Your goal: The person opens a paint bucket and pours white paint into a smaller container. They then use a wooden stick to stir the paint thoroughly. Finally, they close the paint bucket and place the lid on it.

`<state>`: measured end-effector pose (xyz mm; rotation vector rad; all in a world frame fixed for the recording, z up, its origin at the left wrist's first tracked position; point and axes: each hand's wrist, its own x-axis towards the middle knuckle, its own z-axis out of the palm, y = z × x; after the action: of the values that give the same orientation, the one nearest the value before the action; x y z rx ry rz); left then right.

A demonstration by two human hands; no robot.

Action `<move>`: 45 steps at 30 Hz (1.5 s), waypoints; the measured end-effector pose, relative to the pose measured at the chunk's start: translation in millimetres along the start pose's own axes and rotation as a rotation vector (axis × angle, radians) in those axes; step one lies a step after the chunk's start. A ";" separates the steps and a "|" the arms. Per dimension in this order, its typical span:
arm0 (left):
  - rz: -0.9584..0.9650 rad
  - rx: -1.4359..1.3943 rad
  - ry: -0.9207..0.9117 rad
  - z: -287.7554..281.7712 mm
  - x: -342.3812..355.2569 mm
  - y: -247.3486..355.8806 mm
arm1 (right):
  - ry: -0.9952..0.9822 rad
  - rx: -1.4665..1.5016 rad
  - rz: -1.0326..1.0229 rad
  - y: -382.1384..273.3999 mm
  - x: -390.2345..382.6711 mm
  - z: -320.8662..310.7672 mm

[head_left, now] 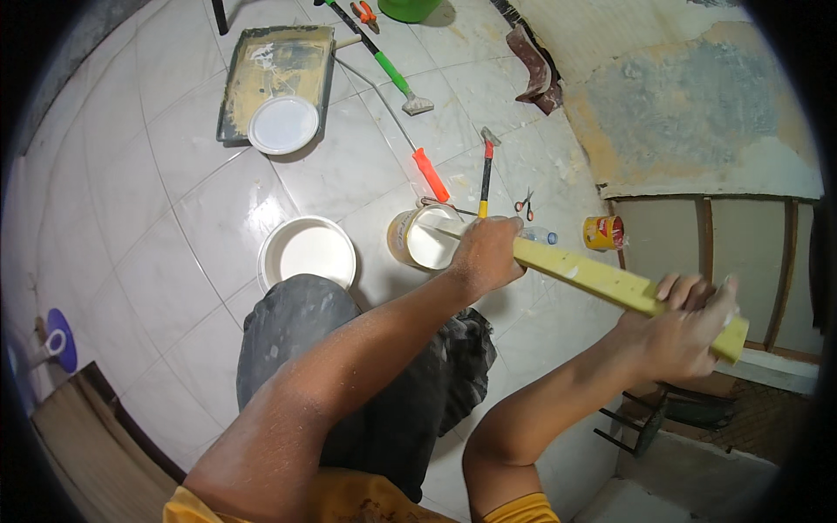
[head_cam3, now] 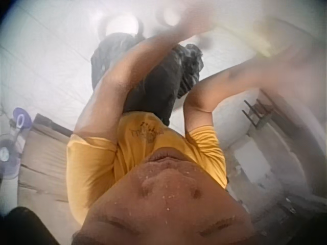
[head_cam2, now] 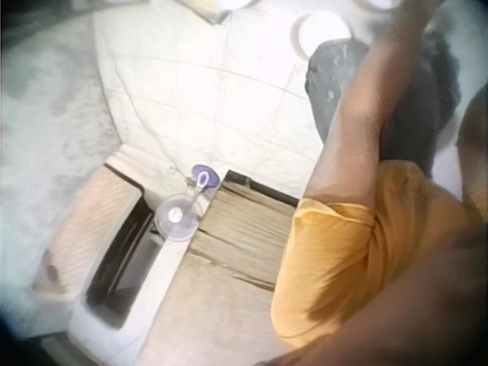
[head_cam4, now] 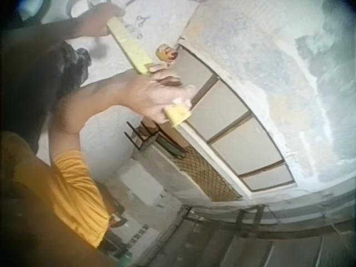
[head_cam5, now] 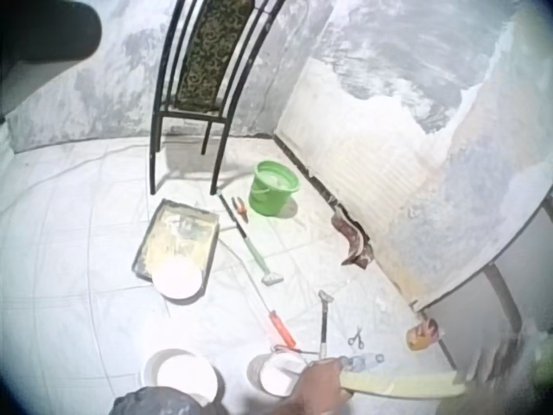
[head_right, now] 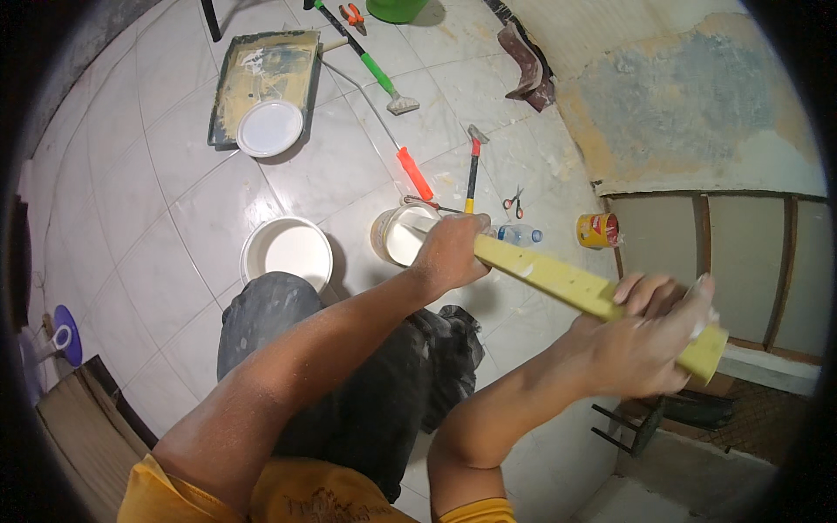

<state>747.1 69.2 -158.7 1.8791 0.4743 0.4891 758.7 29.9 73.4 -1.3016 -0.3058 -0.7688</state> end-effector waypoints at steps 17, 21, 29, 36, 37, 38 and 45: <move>-0.006 -0.017 -0.243 12.0 -11.7 6.5 | -0.033 0.008 -0.067 -3.8 -6.1 -34.4; -0.088 0.034 -0.574 -0.1 -19.2 25.0 | -0.075 -0.098 -0.101 -1.9 13.8 -46.6; 0.060 0.043 -0.252 10.8 4.9 -9.3 | -0.036 -0.020 -0.107 -3.9 -9.4 -18.3; 0.282 -0.172 -0.063 23.3 -23.4 -19.5 | -0.276 0.004 -0.028 2.5 26.2 -20.6; 0.172 -0.096 -0.159 14.7 -14.3 -14.1 | -0.244 0.027 0.013 10.0 34.0 -18.6; 0.068 -0.026 -0.257 2.1 3.8 -1.1 | -0.212 0.046 0.045 15.2 38.9 -18.5; 0.060 -0.161 -0.232 23.7 -3.7 -7.9 | -0.261 -0.042 -0.098 -3.6 1.4 -21.7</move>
<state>756.0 51.5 -174.4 1.7717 0.2186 0.3333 752.7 8.7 71.2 -1.4372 -0.5685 -0.6899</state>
